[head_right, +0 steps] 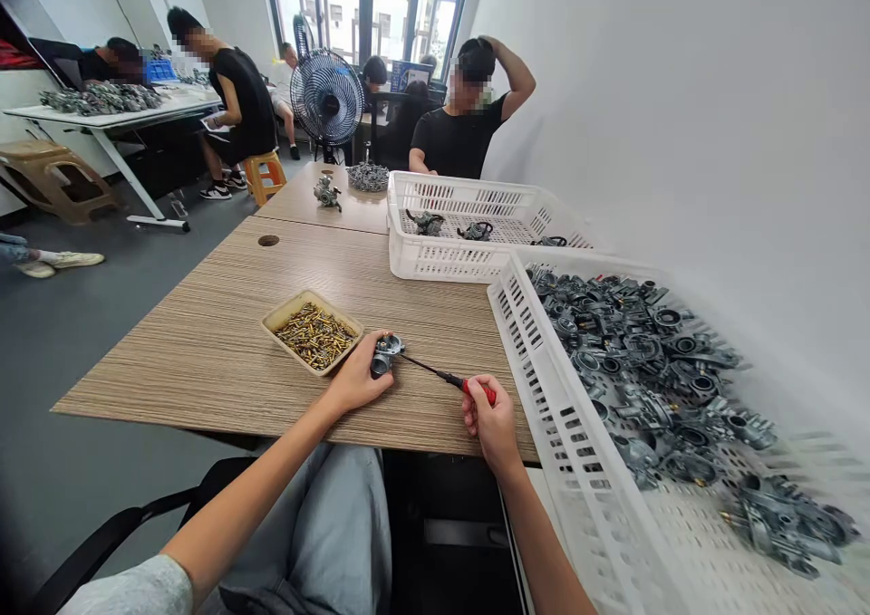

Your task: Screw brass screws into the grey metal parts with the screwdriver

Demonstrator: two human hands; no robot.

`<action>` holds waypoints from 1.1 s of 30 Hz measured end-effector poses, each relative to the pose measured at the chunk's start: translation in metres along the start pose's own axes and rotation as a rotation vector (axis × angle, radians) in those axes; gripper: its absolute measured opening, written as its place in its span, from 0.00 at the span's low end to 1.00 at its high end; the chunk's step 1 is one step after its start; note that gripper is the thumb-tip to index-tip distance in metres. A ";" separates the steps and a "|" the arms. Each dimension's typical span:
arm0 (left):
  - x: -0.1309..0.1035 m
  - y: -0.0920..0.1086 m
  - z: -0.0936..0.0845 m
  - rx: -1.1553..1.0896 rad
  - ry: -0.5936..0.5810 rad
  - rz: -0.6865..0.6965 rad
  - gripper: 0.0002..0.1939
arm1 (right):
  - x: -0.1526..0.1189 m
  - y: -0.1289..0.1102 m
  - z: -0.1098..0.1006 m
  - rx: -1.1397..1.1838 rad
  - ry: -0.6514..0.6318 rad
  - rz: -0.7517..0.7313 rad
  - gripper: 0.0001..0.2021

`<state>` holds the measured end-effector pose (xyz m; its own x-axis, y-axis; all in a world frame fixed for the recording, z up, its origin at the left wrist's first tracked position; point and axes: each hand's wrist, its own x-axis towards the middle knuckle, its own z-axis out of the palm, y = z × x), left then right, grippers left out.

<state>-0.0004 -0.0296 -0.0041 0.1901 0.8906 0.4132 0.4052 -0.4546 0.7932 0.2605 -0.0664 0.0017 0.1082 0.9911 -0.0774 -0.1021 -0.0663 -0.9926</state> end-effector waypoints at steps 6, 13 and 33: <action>0.000 -0.002 0.000 0.015 -0.009 0.012 0.37 | -0.001 -0.003 0.001 -0.008 -0.005 0.010 0.19; 0.000 -0.003 -0.001 0.027 -0.006 0.029 0.36 | 0.000 -0.003 -0.003 0.031 -0.056 0.017 0.20; 0.001 0.001 -0.002 0.007 0.015 -0.004 0.36 | 0.002 -0.004 -0.007 0.093 -0.124 0.039 0.19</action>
<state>-0.0017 -0.0294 -0.0018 0.1756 0.8919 0.4168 0.4121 -0.4511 0.7916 0.2679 -0.0651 0.0045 -0.0197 0.9950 -0.0976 -0.1961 -0.0995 -0.9755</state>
